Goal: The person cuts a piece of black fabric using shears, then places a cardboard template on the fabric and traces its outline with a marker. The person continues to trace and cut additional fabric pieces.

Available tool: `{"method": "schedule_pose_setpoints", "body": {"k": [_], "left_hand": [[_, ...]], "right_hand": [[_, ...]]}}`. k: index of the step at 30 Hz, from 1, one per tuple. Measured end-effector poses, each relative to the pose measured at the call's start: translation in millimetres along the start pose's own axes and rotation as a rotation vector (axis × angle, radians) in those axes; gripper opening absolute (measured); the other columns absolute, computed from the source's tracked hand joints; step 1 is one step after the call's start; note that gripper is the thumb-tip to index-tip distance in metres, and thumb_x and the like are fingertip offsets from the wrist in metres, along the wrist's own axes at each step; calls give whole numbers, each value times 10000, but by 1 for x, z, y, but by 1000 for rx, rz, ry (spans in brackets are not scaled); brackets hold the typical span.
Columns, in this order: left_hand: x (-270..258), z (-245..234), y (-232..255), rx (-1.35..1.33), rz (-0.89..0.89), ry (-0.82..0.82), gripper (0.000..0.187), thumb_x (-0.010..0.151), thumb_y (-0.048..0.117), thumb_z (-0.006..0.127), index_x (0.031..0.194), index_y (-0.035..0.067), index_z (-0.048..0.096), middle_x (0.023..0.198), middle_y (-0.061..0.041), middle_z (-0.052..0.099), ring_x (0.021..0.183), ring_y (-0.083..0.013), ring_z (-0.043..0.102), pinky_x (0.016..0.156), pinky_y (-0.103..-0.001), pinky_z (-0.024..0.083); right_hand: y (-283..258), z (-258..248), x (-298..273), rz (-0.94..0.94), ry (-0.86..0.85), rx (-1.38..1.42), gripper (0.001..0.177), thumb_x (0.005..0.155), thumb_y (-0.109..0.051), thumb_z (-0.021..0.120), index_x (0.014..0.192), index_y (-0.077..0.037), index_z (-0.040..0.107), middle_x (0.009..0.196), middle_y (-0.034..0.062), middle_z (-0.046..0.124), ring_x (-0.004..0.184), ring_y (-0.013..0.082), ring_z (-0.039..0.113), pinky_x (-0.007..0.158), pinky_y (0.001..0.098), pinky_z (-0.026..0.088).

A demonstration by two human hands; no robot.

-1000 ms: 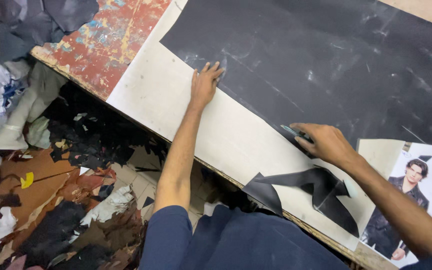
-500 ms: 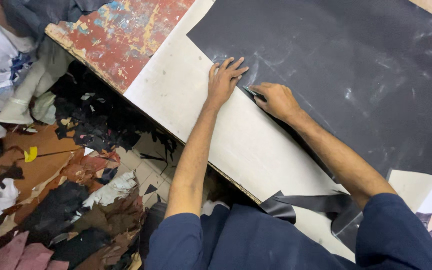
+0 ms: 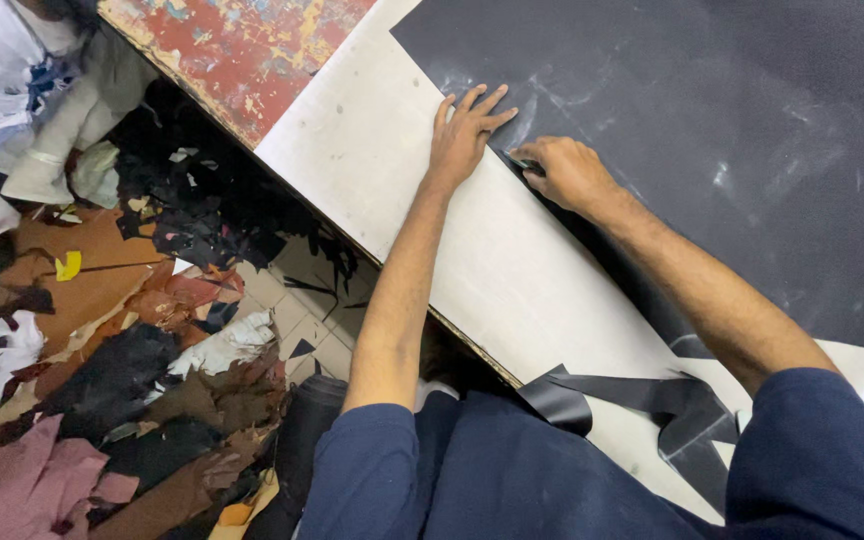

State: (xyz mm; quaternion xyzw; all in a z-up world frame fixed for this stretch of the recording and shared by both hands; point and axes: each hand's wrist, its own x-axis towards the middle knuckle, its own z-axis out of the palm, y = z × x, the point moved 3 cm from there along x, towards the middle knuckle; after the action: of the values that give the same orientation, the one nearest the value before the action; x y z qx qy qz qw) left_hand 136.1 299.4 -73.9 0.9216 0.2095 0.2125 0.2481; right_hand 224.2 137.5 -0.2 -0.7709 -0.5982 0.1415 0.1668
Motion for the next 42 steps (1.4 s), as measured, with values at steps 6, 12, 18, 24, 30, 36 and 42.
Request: {"method": "schedule_pose_setpoints", "body": {"k": [6, 12, 18, 24, 30, 36, 42], "left_hand": [[-1, -1, 3, -25, -30, 14, 370, 1001, 134, 557, 1223, 358, 750, 1504, 126, 544, 1457, -169, 416, 1262, -460, 162], [-1, -1, 1, -47, -23, 16, 402, 993, 90, 559, 1239, 343, 749, 1510, 115, 538, 1461, -182, 406, 1255, -472, 143], [-1, 2, 0, -52, -34, -3, 382, 995, 91, 557, 1230, 322, 748, 1519, 115, 529, 1465, -183, 399, 1256, -476, 130], [3, 1, 22, 76, -60, -31, 451, 986, 4, 526, 1333, 243, 688, 1577, 13, 454, 1481, -224, 366, 1235, -560, 124], [-105, 5, 104, 101, 184, 70, 483, 903, 177, 737, 1345, 15, 628, 1434, -223, 531, 1336, -358, 481, 1188, -615, 244], [-195, 13, 195, 40, 250, 50, 204, 887, 214, 794, 948, 35, 717, 1132, -137, 643, 1178, -293, 579, 1183, -603, 299], [-157, 61, 270, -284, 535, -131, 243, 912, 37, 697, 1149, 60, 746, 1206, -63, 691, 1274, -269, 591, 1084, -456, 445]], "right_hand": [[0, -7, -31, -3, -13, 1, 352, 913, -139, 722, 1263, -116, 715, 1058, 99, 740, 923, 288, 712, 842, 435, 569], [21, -2, -115, 32, -43, -53, 434, 909, -165, 702, 1342, -159, 672, 1065, 108, 716, 878, 291, 693, 815, 439, 567], [33, -8, -252, 74, -36, -135, 423, 930, -297, 648, 1342, -204, 667, 1263, 109, 698, 1093, 296, 684, 938, 428, 555], [26, -24, -354, 580, -1, 249, 447, 865, -251, 719, 1310, -215, 688, 1101, 88, 751, 824, 218, 755, 748, 378, 632], [12, 25, -460, 851, 612, 793, 375, 943, -105, 664, 1310, -27, 661, 831, 96, 701, 583, 121, 638, 514, 256, 489], [-2, 74, -533, 1020, 817, 835, 361, 939, -121, 682, 1278, 0, 655, 855, 83, 695, 617, 132, 647, 524, 259, 497], [-8, 21, -485, 989, 648, 292, 350, 913, -159, 722, 1252, -77, 691, 798, 59, 730, 625, 163, 748, 551, 289, 566]]}}
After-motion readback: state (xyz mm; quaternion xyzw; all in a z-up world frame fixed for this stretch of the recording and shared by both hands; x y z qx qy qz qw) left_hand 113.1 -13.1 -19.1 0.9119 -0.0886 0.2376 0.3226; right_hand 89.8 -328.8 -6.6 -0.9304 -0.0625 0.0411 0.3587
